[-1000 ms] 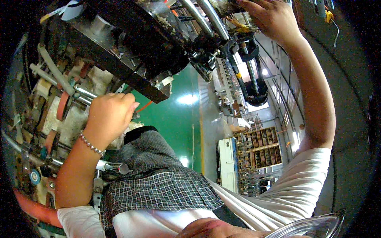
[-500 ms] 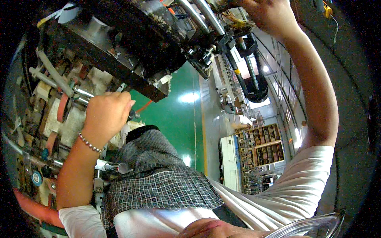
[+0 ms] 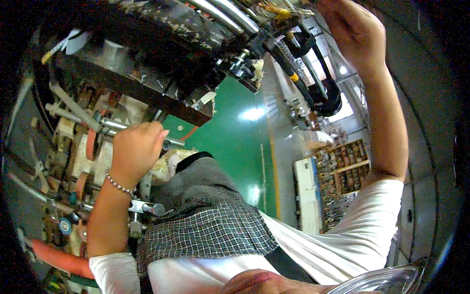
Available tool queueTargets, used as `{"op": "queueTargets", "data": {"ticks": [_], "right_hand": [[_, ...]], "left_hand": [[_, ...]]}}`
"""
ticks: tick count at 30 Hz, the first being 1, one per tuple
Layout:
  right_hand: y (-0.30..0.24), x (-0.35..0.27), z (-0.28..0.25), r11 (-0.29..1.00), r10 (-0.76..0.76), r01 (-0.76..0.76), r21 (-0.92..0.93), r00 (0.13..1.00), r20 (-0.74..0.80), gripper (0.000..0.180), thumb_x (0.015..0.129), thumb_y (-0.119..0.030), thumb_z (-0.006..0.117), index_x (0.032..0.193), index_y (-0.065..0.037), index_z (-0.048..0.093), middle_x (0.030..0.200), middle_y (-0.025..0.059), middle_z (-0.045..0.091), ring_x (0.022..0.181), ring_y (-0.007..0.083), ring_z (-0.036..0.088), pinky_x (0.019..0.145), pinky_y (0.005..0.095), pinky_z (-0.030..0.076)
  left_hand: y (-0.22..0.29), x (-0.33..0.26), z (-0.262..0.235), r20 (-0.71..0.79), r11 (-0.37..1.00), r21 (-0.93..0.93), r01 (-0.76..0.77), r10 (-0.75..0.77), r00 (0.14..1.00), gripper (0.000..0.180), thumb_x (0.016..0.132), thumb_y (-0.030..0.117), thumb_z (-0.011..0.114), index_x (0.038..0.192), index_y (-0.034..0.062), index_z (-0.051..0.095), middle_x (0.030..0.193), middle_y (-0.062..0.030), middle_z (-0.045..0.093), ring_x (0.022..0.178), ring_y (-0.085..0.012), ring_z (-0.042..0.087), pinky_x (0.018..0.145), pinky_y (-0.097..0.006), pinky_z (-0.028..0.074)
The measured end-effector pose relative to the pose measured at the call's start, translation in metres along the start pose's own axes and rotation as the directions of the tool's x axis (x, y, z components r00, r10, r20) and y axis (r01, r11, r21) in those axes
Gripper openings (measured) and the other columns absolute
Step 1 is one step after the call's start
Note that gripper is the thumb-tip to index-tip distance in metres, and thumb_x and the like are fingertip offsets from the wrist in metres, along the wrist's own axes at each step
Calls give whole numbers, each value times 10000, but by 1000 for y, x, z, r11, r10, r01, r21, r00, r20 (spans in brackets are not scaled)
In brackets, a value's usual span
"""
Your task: The person uses a wrench to tighten bolts on a machine, then handles a roll of silver tape, peeling and applying it to a metal component of the machinery.
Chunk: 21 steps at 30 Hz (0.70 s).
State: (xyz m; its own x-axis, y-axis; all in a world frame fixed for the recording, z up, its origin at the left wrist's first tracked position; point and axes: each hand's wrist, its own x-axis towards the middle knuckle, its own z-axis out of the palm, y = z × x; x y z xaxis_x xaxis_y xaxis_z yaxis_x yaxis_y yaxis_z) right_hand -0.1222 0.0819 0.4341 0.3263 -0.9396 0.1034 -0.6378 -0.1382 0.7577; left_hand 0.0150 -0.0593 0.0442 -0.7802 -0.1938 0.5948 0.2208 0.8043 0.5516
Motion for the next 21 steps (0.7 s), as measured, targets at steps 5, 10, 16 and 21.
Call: {"op": "queueTargets", "data": {"ticks": [5, 10, 16, 21], "right_hand": [[-84, -57, 9, 452, 679, -485, 749, 731, 64, 281, 949, -115, 625, 1202, 6, 611, 1064, 76, 675, 955, 150, 638, 850, 285, 496], [-148, -109, 34, 118, 763, -427, 896, 617, 194, 412, 941, -92, 633, 1320, 4, 502, 938, 7, 573, 795, 76, 519, 764, 225, 435], [-192, -187, 118, 1, 931, -533, 846, 311, 194, 296, 925, -96, 639, 1199, 8, 597, 916, 88, 669, 795, 155, 640, 715, 292, 502], [-176, -191, 199, 105, 990, -641, 760, 139, -19, 215, 917, -73, 635, 1119, -7, 667, 931, 103, 693, 760, 161, 650, 689, 284, 510]], "left_hand": [[-13, 3, 8, -57, 1000, 3, 18, -18, 998, 187, 892, 241, 639, 789, 86, 619, 715, -118, 639, 658, -336, 627, 579, -439, 486], [-21, 0, 21, 13, 998, 51, 41, -42, 999, 165, 888, 243, 655, 846, 83, 663, 751, -125, 667, 682, -331, 648, 597, -419, 505], [-31, -3, 54, 167, 991, 78, 110, -121, 979, 212, 911, 275, 662, 838, 77, 674, 743, -135, 668, 659, -327, 651, 580, -410, 492], [-47, -21, 70, 261, 901, -92, 423, -388, 884, 327, 968, 347, 604, 864, 52, 696, 634, -100, 635, 565, -235, 624, 539, -360, 464]]}}
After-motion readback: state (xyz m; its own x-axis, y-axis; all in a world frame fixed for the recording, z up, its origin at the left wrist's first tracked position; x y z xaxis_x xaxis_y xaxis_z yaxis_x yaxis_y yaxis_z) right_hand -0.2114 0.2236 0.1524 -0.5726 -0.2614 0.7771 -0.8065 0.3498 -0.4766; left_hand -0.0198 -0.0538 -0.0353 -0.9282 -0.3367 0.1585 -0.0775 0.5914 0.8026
